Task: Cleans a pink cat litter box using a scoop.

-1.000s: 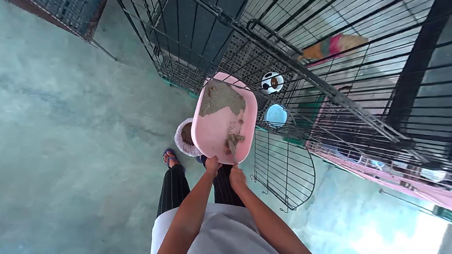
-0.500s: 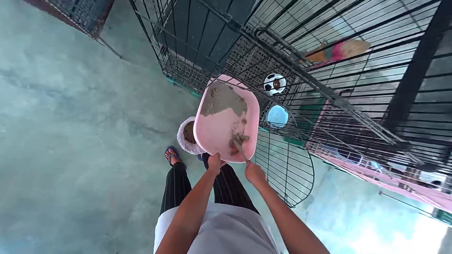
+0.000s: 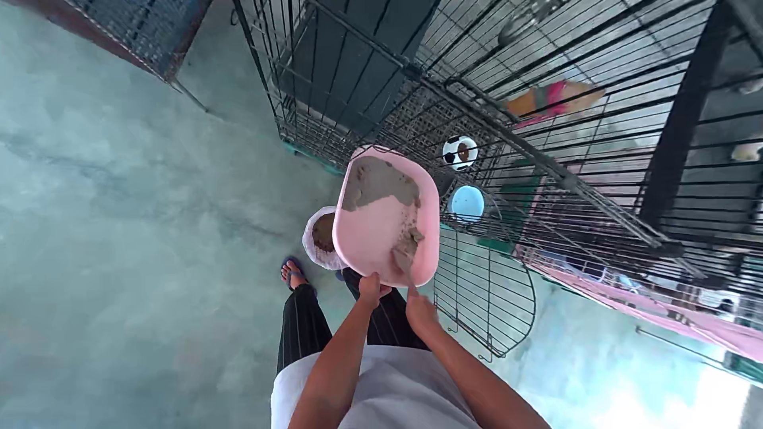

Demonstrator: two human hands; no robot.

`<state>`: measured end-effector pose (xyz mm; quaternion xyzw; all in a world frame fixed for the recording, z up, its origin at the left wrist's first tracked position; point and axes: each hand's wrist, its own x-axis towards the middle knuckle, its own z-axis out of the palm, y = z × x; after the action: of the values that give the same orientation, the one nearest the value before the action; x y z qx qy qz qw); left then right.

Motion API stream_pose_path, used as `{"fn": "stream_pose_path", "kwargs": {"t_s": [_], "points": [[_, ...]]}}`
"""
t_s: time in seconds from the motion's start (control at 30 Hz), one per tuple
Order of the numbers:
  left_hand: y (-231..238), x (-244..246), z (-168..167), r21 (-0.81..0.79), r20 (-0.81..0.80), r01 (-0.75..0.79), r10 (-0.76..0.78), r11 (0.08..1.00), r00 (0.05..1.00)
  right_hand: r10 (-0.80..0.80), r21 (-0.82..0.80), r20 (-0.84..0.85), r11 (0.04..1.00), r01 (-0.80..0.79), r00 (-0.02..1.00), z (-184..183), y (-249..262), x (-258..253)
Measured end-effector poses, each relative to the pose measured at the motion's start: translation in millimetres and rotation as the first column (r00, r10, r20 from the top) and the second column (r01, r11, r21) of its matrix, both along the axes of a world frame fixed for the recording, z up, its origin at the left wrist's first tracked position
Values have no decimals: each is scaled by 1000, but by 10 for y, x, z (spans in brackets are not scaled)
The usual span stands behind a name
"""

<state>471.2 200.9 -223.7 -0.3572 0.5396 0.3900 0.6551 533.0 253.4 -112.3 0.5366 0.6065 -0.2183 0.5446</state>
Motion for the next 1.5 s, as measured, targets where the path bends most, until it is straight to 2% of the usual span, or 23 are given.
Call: {"fn": "stream_pose_path", "kwargs": {"t_s": [0.1,0.27,0.43,0.53,0.63,0.8,0.87,0.93,1.03,1.13,1.23,1.33,1.4,1.43,1.5], "points": [[3,-46,-16,8,7,0,0,1000,1000,-1,-41,-30,999,0,1000,-76,185,-192],[2,-83,35,13,11,-9,9,1000,1000,33,-57,3,998,-33,999,163,52,-101],[40,-45,88,10,27,-5,5,1000,1000,79,-19,-40,997,-80,996,-181,400,-160],[21,-92,78,5,24,-43,43,999,999,90,-52,-9,995,-90,996,0,376,-108],[17,-79,67,13,27,-5,5,1000,1000,84,-83,-7,993,-85,996,157,230,23],[9,-17,18,17,23,-22,21,1000,999,73,-3,-32,997,-73,997,-282,771,-92],[-24,-3,24,1,9,-38,38,999,999,30,-2,-50,1000,-30,998,-301,975,-104],[-19,43,33,-5,-6,-45,45,999,999,-16,-45,-45,999,14,999,-81,1045,-123],[-2,151,52,-16,-12,-63,63,998,998,-55,-186,17,981,57,998,444,799,-369],[50,245,143,0,-29,-75,75,997,997,-37,-290,36,956,46,999,620,496,-624],[43,276,258,49,-117,34,-28,998,993,66,-344,13,937,-57,998,475,291,-753],[-28,327,149,97,-227,256,-229,962,947,-30,-237,11,971,32,999,276,118,-691],[1,405,62,68,-199,200,-183,977,963,-147,-44,-17,988,146,989,-64,-18,-372],[23,409,95,49,-156,146,-137,988,978,-160,2,-13,987,160,987,-156,-54,-230],[61,365,177,6,-54,6,-6,1000,999,-135,-65,39,988,137,990,-121,53,-139]]}}
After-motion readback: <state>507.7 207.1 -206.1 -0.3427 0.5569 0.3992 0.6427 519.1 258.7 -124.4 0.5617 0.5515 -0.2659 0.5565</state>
